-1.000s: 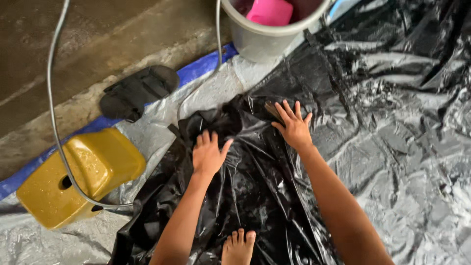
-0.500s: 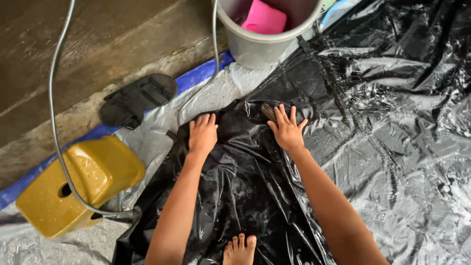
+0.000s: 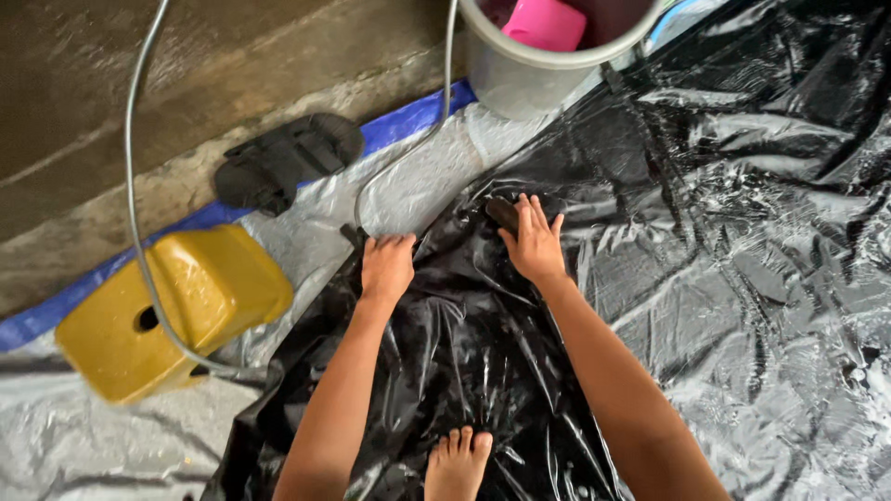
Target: The person cleans a large black plastic sheet spread on the floor by scrubbing it with a brush and soapy water, moving across different sections of the material.
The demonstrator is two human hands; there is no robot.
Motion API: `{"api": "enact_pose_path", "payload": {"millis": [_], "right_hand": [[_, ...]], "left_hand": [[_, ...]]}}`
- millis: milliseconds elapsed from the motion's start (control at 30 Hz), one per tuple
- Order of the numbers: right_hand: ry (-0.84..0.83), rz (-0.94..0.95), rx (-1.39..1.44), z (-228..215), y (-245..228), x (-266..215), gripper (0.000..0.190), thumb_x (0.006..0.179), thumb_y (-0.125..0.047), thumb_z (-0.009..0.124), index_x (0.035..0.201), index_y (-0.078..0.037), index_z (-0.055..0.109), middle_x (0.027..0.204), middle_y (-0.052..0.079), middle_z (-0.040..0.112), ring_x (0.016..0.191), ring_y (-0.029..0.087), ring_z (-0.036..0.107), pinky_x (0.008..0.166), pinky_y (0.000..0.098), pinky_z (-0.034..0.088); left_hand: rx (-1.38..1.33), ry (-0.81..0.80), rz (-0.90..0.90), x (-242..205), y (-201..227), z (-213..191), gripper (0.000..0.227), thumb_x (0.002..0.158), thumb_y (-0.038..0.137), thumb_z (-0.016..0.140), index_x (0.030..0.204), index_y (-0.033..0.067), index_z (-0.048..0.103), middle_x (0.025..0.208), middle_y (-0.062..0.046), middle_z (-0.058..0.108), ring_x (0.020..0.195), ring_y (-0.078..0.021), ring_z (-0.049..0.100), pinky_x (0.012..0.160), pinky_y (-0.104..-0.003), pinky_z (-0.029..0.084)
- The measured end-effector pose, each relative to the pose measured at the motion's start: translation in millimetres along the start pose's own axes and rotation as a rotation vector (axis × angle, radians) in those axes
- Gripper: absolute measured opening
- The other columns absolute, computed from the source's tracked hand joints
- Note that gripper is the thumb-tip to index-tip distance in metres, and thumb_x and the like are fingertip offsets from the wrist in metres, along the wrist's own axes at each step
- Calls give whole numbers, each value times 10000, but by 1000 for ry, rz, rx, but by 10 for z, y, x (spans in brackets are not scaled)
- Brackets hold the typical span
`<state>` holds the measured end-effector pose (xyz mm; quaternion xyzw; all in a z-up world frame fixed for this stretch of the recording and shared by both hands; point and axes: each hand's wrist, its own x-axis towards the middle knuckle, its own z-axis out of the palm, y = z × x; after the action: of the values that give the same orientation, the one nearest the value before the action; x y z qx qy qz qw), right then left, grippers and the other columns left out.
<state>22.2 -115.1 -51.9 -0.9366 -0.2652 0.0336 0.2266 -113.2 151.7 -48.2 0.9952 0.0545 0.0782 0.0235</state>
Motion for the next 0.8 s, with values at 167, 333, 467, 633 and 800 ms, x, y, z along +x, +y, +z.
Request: {"api": "enact_pose_path", "payload": {"millis": [167, 333, 467, 633, 800], "right_hand": [[-78, 58, 33, -118, -31, -242, 607, 1079, -443, 656, 1505, -58, 459, 1754, 193, 391, 1617, 427, 350, 1154, 880, 302], [13, -68, -117, -134, 118, -459, 655, 1149, -392, 591, 1613, 28, 399, 1773, 274, 321, 1641, 453, 304, 1106, 873, 364], [-66, 98, -62, -196, 145, 13, 730, 1115, -450, 579, 1650, -11, 346, 1817, 215, 245, 1675, 414, 224, 1122, 910, 315], [-194, 155, -88, -133, 232, 0, 721, 1130, -474, 521, 1659, -66, 251, 1836, 188, 141, 1686, 403, 151, 1126, 929, 294], [-153, 150, -81, -105, 256, 54, 673, 1135, -444, 531, 1617, -45, 285, 1837, 194, 120, 1681, 415, 140, 1114, 943, 295]], "left_hand": [[14, 57, -47, -209, -116, -487, 79, 939, 300, 742, 952, 223, 737, 907, -11, 711, 995, -262, 670, 910, -443, 459], [170, -89, -73, -594, -182, -995, 548, 952, 187, 724, 1491, 116, 656, 1471, -169, 648, 1375, -351, 559, 1151, -557, 404], [103, -240, 3, -650, -232, -1103, 509, 1059, 334, 567, 1490, 68, 618, 1333, -172, 685, 1258, -355, 649, 1076, -545, 485], [44, -372, -129, -1280, -313, -769, 541, 991, 532, 627, 1340, 124, 690, 1197, -119, 758, 1118, -352, 743, 953, -554, 564], [-75, -182, -140, -1247, -438, -521, 648, 1043, 574, 583, 1503, 123, 659, 1290, -187, 754, 1224, -387, 744, 1001, -565, 592]]}}
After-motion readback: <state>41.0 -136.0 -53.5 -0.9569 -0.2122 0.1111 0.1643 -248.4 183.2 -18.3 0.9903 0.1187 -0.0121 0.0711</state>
